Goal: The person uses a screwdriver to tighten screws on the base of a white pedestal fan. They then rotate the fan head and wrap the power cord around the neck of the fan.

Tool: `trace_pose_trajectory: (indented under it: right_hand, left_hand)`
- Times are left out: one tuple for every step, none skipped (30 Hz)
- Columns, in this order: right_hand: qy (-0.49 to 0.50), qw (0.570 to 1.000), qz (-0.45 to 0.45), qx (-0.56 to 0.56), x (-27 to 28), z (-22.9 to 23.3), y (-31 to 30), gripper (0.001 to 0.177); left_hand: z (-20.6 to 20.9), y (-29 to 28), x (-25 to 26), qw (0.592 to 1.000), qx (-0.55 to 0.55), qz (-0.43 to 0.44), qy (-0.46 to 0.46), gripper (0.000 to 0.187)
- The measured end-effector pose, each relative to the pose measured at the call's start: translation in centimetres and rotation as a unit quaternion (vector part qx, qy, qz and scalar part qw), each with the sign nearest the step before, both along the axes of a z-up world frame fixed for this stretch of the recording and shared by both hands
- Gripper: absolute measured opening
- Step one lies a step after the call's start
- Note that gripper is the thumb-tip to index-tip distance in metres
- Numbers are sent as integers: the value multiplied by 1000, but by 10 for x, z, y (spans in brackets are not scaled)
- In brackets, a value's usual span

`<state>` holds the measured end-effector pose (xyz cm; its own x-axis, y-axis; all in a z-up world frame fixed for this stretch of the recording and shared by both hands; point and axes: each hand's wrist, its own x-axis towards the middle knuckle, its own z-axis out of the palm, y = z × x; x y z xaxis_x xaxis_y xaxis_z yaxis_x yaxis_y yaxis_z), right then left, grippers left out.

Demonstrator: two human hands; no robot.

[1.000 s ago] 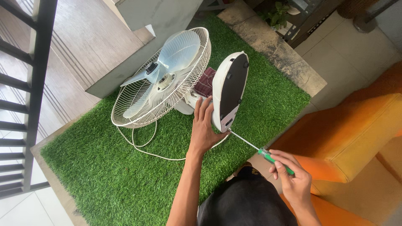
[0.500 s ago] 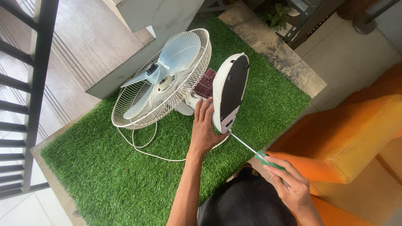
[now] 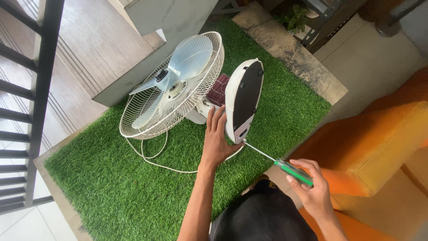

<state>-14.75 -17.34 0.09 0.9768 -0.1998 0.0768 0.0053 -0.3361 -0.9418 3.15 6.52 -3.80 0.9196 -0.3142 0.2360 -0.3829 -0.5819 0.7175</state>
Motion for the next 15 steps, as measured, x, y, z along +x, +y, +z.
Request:
trace_pose_trajectory:
  right_hand:
    - [57,997,-30,44,2,0,-1,36]
    - [114,988,-60,88,4,0,-2,35]
    - [172,972,-90,132,6,-1,-2,35]
    - [188,962,-114,161,7,-2,-2,31]
    - [205,950,-137,190,7,-2,-1,29]
    - [222,937,-160,219,7,-2,-1,27]
    - [206,947,-137,204,9,-2,-1,31]
    - [191,956,-113,190,10,-2,0,37]
    - [177,964,-91,174,9,-1,0,45]
    - [153,967,-88,183,8,-1,0,46]
    - [127,969,-85,193,9,0,0,47]
    - [102,971,-81,202,9,1,0,48]
    - [135,969,-112,177,11,1,1,42]
    - [169,964,-142,151,13,1,1,37]
    - [202,956,-173,125,13,0,1,32]
  left_hand:
    - [1,1,0,1000,1,0,-6,115]
    - [1,1,0,1000,3,1,-11,115]
    - [1,1,0,1000,4,0,-16,115]
    - [0,0,0,1000,4,0,-17,115]
    - [0,1,0,1000,5,0,-18,114]
    - [0,1,-1,1000,6,0,-19,114]
    - [1,1,0,1000,6,2,-15,115]
    - [1,0,2,1000,5,3,-12,116]
    - [0,0,1,1000,4,3,-7,116]
    - [0,-1,0,1000,5,4,-6,116]
    - [-1,-1,0,1000,6,5,-7,116]
    - [-1,-1,0,1000,7,5,-7,116]
    - [-1,-1,0,1000,6,5,-9,116]
    - [-1,-1,0,1000,4,4,-11,116]
    - [-1,-1,-1,1000,2,2,-12,116]
